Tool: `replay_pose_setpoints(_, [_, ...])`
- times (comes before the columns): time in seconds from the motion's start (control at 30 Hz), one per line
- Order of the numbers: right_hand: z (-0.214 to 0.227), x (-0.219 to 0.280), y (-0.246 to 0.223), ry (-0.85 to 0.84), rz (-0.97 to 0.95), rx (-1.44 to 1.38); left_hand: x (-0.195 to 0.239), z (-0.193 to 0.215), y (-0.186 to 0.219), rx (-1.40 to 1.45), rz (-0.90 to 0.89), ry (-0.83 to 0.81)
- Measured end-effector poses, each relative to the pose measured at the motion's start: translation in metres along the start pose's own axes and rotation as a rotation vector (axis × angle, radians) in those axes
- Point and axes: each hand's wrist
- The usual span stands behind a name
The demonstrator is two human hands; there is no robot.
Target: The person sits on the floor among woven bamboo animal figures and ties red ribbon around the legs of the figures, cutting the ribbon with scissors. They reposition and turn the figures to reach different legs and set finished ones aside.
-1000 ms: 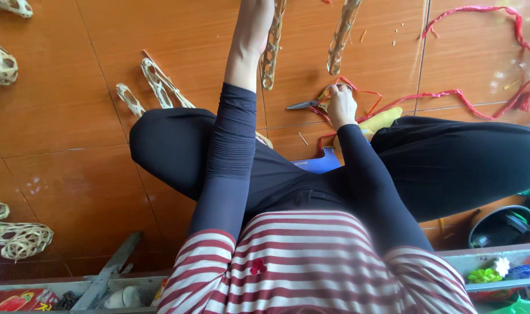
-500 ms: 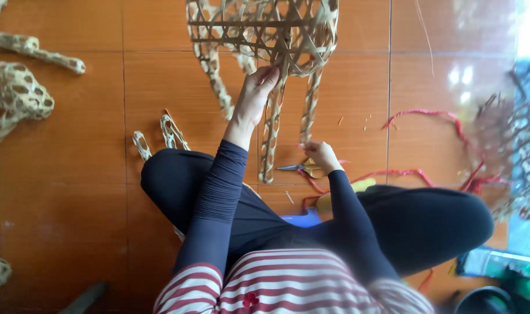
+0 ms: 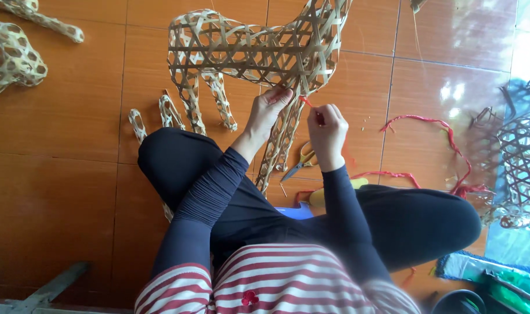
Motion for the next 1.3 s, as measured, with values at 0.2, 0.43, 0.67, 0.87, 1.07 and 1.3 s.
replay_pose_setpoints(0.2, [-0.016,-0.002,-0.004,0.108,0.056,0.097,0.001,0.004,0.0,0.038,0.047,-0.007])
replay_pose_setpoints(0.43, [-0.019,-0.005,-0.032,0.068,0.175,0.195,0.008,-0.006,0.014,0.065,0.128,0.037])
replay_pose_setpoints(0.67, [-0.017,-0.002,-0.023,0.0,0.091,0.122,0.001,0.012,-0.005,0.178,0.124,-0.055])
replay_pose_setpoints(0.87, [-0.013,-0.023,-0.014,-0.088,-0.034,0.033,-0.002,0.017,-0.001,0.229,0.204,-0.125])
replay_pose_setpoints(1.07, [0.013,-0.059,-0.028,-0.484,-0.237,0.118,-0.004,0.026,0.003,0.013,0.194,-0.237])
replay_pose_setpoints(1.3, [0.009,-0.055,-0.013,-0.552,-0.29,0.012,-0.011,0.033,-0.015,-0.14,0.085,-0.236])
Point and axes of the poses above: each hand's wrist, its own x-axis away from the middle knuckle, its own z-axis out of the back of the hand, y = z × x, and after that the axes turned 8 degrees about x, right-handed
